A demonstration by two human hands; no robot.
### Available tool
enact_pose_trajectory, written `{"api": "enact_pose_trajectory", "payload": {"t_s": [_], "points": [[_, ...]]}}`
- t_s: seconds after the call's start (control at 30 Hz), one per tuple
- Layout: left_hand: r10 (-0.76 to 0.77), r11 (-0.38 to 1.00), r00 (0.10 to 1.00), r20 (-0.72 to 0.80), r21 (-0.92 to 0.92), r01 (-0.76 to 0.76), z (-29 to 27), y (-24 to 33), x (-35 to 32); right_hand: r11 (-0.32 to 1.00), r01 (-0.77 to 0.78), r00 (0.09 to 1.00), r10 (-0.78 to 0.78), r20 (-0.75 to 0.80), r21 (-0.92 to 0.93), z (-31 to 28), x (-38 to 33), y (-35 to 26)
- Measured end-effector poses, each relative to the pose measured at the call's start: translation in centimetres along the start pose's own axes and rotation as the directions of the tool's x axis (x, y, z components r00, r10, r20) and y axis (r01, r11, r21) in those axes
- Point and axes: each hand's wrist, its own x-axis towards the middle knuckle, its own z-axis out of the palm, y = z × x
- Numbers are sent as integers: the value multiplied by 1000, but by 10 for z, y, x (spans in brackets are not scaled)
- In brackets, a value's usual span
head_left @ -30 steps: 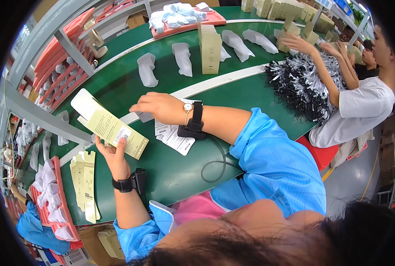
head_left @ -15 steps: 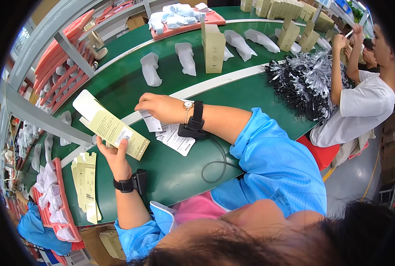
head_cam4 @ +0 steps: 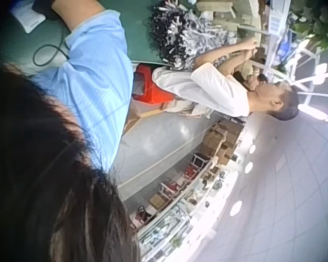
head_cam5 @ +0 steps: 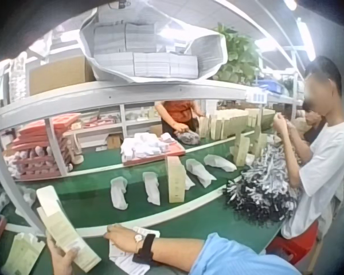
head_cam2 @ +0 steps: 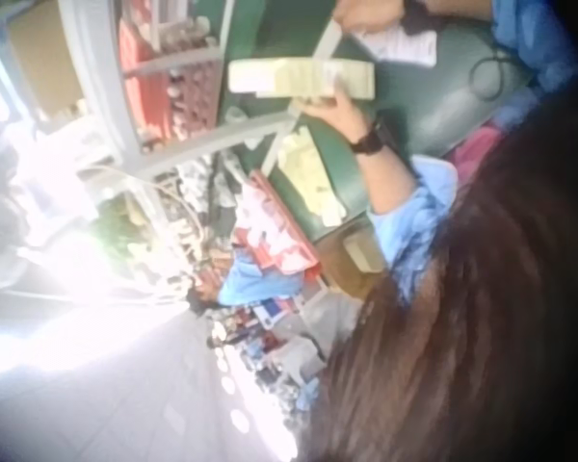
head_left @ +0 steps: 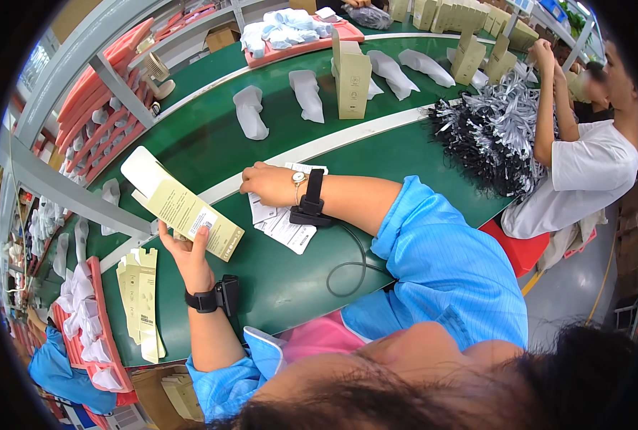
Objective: Fold cardboard boxes and package small items on a manual assembly line.
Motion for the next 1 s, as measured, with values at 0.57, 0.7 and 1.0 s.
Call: {"api": "enact_pose_trajectory", "payload": {"t_s": [0.57, 0.7, 1.0], "points": [[1, 999, 1000, 25, -35, 0, -3, 1, 0, 812, 62, 233, 554, -799, 581, -213, -120, 95], [-11, 1000, 997, 74, -19, 13, 10, 10, -3, 625, -56, 129, 778, -615, 778, -265, -283, 268], [-30, 999, 995, 97, -41, 34, 1, -3, -1, 512, -232, 263, 852, -453, 827, -234, -236, 210]]}}
